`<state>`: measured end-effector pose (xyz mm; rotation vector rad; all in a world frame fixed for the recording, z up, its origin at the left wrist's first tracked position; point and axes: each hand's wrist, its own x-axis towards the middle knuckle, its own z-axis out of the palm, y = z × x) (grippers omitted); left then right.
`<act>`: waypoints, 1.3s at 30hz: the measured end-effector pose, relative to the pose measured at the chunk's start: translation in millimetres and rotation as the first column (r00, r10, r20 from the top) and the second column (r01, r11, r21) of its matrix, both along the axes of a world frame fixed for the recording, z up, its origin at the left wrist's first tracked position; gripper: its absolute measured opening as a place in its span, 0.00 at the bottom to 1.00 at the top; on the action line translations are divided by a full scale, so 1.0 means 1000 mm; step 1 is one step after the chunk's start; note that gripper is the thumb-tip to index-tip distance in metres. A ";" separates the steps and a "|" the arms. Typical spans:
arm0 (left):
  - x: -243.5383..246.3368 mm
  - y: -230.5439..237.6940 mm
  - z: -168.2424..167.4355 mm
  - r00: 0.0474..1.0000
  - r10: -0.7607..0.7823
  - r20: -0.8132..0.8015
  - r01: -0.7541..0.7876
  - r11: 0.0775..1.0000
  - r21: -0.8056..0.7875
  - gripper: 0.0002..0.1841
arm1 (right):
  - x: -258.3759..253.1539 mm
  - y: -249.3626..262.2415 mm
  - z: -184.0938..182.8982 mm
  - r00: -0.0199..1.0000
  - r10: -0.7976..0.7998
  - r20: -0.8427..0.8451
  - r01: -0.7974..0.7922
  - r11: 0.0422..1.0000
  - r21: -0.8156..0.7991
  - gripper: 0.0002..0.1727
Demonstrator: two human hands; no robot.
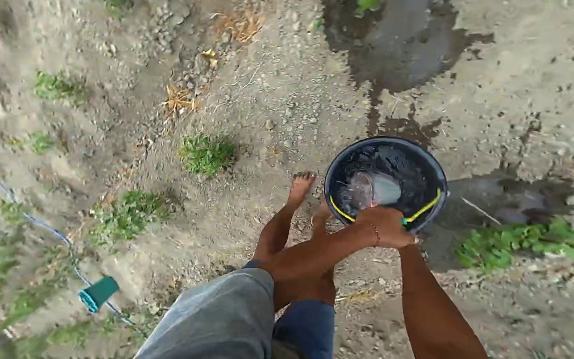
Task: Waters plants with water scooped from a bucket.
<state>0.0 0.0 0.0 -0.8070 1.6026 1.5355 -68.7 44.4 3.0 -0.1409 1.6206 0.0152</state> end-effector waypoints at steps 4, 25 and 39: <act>0.055 0.008 0.021 0.800 0.598 0.049 -0.598 0.801 -0.007 0.24 | -0.030 0.115 -0.124 0.924 -0.176 0.340 0.261 0.940 -0.222 0.12; 0.447 0.087 0.044 -0.793 0.594 -0.136 -0.529 -0.782 -0.331 0.11 | 0.193 -0.082 -0.037 0.807 0.090 0.584 0.041 0.978 -0.206 0.15; 0.622 0.140 -0.012 -0.957 0.241 -0.164 -0.156 -0.898 -0.411 0.19 | 0.264 -0.147 -0.118 0.984 -0.021 0.174 0.048 0.987 -0.155 0.10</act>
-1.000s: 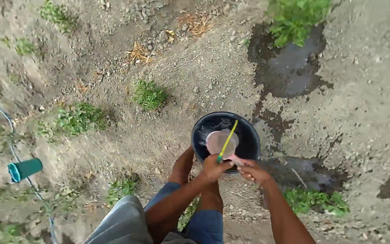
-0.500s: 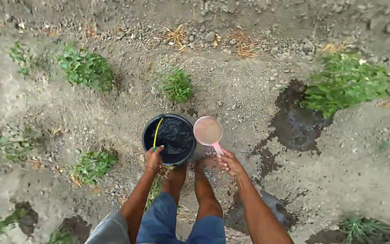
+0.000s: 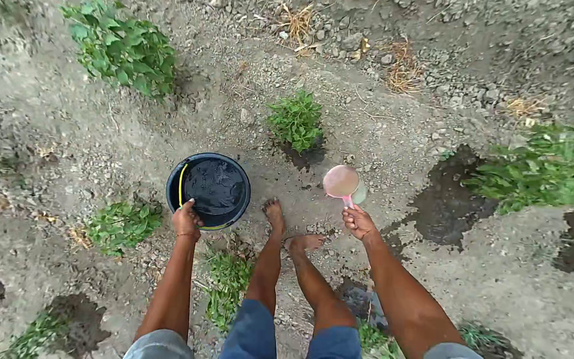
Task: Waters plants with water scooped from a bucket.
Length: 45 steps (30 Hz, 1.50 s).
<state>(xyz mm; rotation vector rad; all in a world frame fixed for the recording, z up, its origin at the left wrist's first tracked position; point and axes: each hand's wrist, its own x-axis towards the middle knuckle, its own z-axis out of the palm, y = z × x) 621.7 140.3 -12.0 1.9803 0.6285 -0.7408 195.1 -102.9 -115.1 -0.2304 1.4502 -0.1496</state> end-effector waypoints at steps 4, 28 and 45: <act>0.013 0.013 -0.021 0.999 0.033 -0.032 -0.033 0.999 0.008 0.18 | 0.026 -0.006 -0.001 0.989 -0.048 -0.139 0.048 0.999 -0.002 0.09; 0.031 0.059 -0.036 0.994 0.020 -0.106 -0.004 0.989 0.146 0.19 | 0.109 -0.001 0.079 0.991 0.059 0.119 -0.059 0.998 -0.009 0.21; 0.066 0.140 -0.050 0.965 -0.108 -0.239 0.173 0.948 0.269 0.26 | 0.489 0.152 -0.036 -0.905 -0.058 -0.421 0.005 -0.992 0.126 0.29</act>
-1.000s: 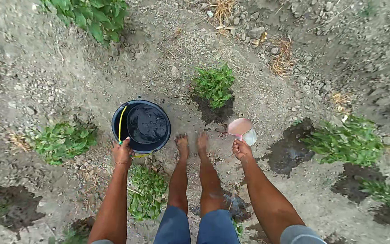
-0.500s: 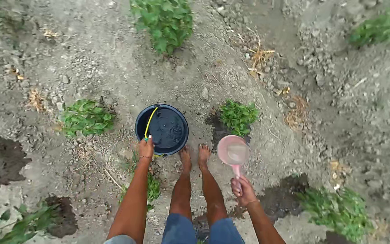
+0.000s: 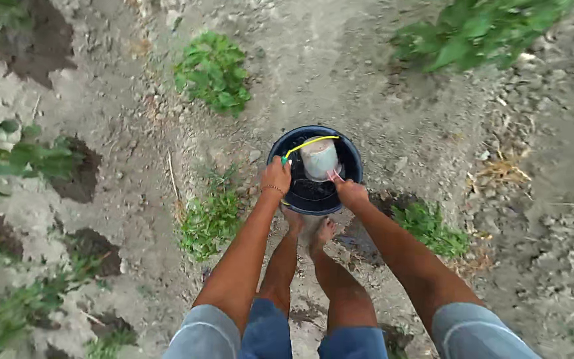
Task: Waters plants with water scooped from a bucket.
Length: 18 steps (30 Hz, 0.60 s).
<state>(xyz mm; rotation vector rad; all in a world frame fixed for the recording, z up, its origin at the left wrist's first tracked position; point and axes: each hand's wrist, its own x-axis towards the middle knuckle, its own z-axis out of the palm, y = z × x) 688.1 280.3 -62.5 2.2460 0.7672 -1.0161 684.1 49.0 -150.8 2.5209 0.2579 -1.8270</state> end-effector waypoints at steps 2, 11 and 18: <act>0.009 0.021 -0.008 0.999 0.041 -0.021 -0.042 0.998 -0.041 0.23 | -0.002 0.008 -0.022 0.994 -0.027 -0.108 0.029 0.999 0.020 0.26; 0.007 0.009 -0.017 0.948 0.316 0.023 -0.311 0.942 -0.128 0.19 | 0.032 -0.042 -0.064 0.539 -0.518 -0.665 0.718 0.694 0.041 0.25; -0.005 0.018 -0.022 0.846 0.523 0.103 -0.464 0.818 -0.340 0.23 | 0.073 -0.093 0.022 0.397 -0.399 -0.827 0.754 0.655 0.046 0.16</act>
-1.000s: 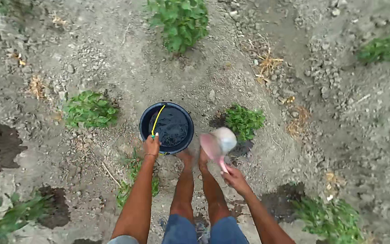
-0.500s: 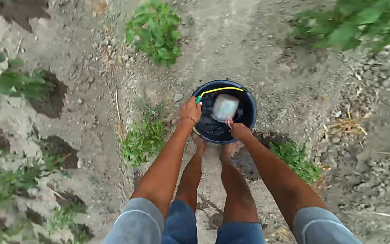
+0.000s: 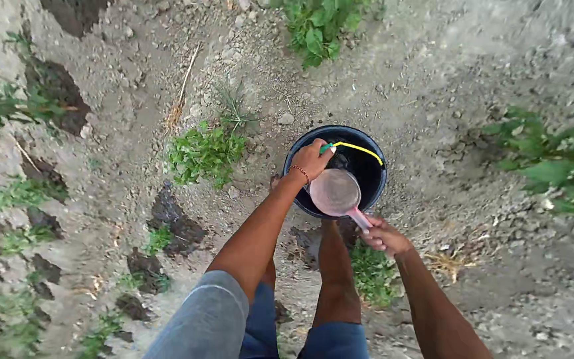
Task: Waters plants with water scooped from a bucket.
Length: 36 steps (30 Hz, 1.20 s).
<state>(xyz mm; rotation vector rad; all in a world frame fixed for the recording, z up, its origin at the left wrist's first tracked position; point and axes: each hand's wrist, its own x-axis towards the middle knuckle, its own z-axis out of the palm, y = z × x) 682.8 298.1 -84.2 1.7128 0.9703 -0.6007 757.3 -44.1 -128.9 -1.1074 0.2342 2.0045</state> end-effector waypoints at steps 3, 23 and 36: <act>-0.010 -0.001 0.003 0.975 0.204 0.091 -0.193 0.974 -0.121 0.21 | 0.010 -0.016 0.064 0.996 -0.090 -0.009 0.090 0.986 0.141 0.12; -0.104 -0.152 0.023 0.963 -0.183 0.200 0.247 0.893 -0.376 0.31 | 0.077 0.267 0.119 0.583 0.655 0.481 -0.704 0.702 -0.104 0.18; -0.114 -0.158 0.014 0.963 -0.070 0.260 0.179 0.888 -0.424 0.32 | -0.128 0.395 0.011 0.498 0.707 0.503 -0.669 0.682 -0.295 0.21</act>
